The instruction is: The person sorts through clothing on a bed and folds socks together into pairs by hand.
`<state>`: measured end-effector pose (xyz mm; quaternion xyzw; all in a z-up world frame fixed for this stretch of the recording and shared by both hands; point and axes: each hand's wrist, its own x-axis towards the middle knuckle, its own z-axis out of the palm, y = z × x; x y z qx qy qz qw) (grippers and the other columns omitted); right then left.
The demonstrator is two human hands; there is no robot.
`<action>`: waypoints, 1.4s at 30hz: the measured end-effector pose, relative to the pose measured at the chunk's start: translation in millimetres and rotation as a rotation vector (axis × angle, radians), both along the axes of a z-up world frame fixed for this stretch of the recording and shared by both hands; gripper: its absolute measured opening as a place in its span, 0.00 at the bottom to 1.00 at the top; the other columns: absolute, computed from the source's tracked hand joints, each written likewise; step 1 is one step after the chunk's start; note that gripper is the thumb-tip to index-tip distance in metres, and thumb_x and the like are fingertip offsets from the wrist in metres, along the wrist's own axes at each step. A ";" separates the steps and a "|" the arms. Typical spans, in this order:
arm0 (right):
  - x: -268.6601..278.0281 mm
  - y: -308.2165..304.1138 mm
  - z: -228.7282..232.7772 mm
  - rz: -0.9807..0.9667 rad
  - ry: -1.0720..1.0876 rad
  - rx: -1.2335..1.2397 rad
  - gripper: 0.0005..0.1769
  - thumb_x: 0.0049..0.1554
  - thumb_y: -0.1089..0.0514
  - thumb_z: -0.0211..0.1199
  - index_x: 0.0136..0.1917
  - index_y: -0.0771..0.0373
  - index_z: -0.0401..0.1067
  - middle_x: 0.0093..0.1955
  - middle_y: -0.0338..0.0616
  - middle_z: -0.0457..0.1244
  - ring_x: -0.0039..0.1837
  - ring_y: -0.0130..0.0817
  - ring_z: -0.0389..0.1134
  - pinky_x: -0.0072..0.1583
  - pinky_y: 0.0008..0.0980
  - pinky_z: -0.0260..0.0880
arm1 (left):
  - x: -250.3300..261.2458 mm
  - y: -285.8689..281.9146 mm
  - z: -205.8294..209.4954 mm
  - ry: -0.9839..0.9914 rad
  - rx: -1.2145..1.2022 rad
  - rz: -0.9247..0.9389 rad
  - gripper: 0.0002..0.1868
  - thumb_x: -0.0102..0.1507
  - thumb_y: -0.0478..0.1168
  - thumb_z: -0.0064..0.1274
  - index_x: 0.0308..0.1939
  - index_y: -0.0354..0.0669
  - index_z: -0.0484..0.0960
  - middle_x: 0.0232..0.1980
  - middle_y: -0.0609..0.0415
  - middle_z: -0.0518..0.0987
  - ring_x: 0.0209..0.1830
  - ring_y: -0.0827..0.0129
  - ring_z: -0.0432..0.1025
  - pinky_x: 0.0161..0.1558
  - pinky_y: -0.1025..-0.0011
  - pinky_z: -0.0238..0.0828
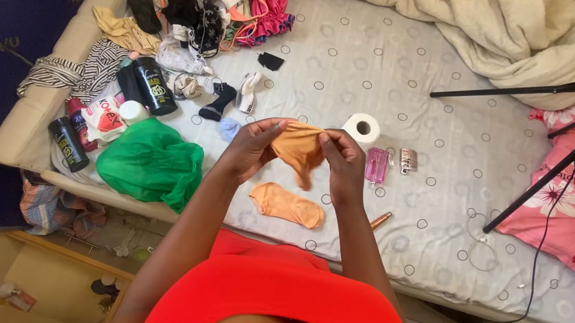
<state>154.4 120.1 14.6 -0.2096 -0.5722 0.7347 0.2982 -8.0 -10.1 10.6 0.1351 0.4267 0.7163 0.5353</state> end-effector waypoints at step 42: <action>9.1 -4.5 10.9 0.120 -0.084 0.117 0.06 0.63 0.66 0.66 0.54 0.68 0.73 0.50 0.43 0.67 0.50 0.25 0.67 0.53 0.25 0.69 | 14.2 -0.3 24.1 0.398 0.037 -0.055 0.17 0.72 0.43 0.56 0.55 0.30 0.81 0.47 0.56 0.81 0.46 0.78 0.71 0.50 0.76 0.69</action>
